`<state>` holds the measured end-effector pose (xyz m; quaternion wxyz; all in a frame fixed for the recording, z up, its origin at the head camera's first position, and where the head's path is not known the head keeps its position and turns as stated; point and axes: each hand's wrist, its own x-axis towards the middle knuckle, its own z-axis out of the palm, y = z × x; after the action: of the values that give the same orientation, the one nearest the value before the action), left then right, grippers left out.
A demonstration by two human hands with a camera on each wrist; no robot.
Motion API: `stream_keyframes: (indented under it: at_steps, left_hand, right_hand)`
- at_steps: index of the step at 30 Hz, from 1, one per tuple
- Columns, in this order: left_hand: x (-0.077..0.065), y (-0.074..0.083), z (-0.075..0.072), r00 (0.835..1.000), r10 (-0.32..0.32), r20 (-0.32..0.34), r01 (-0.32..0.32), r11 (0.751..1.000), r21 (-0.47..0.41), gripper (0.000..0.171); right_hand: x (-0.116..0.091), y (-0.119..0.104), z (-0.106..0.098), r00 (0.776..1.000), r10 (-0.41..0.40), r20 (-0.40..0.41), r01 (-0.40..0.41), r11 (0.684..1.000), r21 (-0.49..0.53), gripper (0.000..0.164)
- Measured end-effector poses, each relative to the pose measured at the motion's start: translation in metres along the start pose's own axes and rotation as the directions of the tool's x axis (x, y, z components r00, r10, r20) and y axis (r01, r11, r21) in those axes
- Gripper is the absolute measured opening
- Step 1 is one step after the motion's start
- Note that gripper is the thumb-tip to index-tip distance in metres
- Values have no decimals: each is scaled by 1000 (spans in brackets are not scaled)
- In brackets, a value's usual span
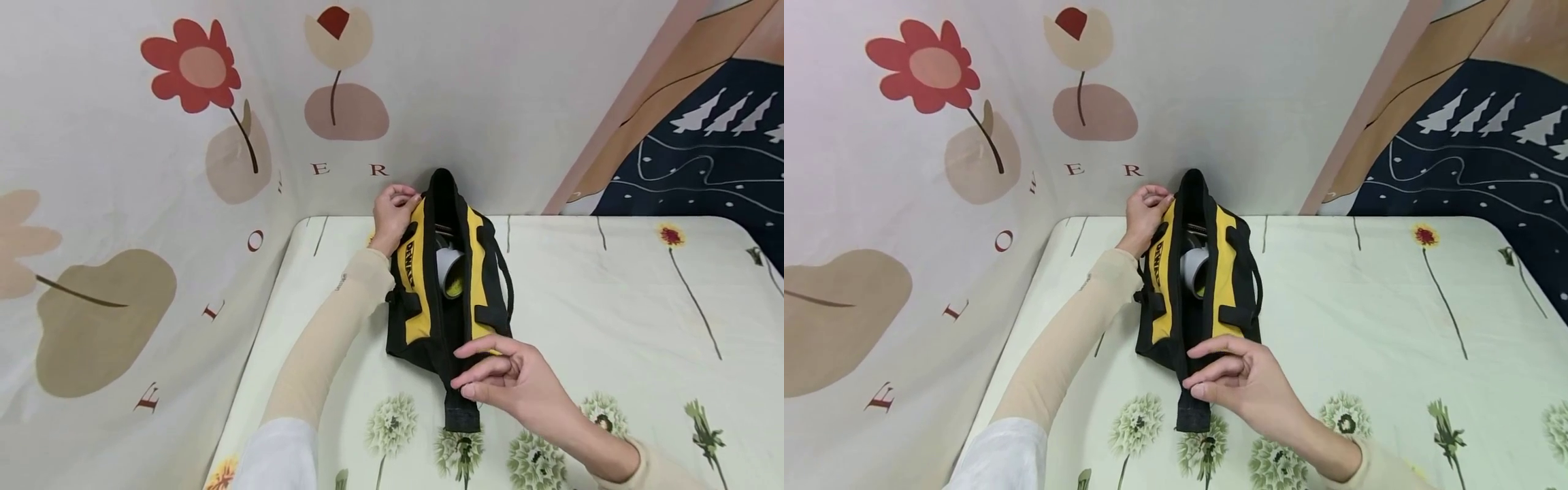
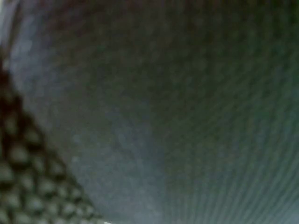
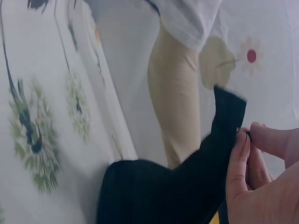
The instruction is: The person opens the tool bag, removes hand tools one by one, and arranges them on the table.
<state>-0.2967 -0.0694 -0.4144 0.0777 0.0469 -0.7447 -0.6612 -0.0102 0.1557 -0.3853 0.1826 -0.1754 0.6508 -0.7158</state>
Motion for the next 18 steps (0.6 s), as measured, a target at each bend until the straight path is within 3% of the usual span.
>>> stream_keyframes:
  at_steps: [8,12,15,18]
  left_hand:
    - [2,-4,-7,998,39,57,-38,999,-31,11]
    - [-2,-4,-14,988,90,123,-87,996,-31,21]
    - [-11,1,-18,980,143,142,-146,989,10,29]
    - [-27,12,-20,966,210,153,-217,976,34,34]
  right_hand:
    - [6,-3,-2,999,-31,-17,32,999,11,46]
    - [19,-3,-11,991,-71,-114,68,997,-26,48]
    - [32,1,-18,964,-161,-210,143,985,-97,50]
    - [44,6,-25,921,-260,-290,204,956,-209,55]
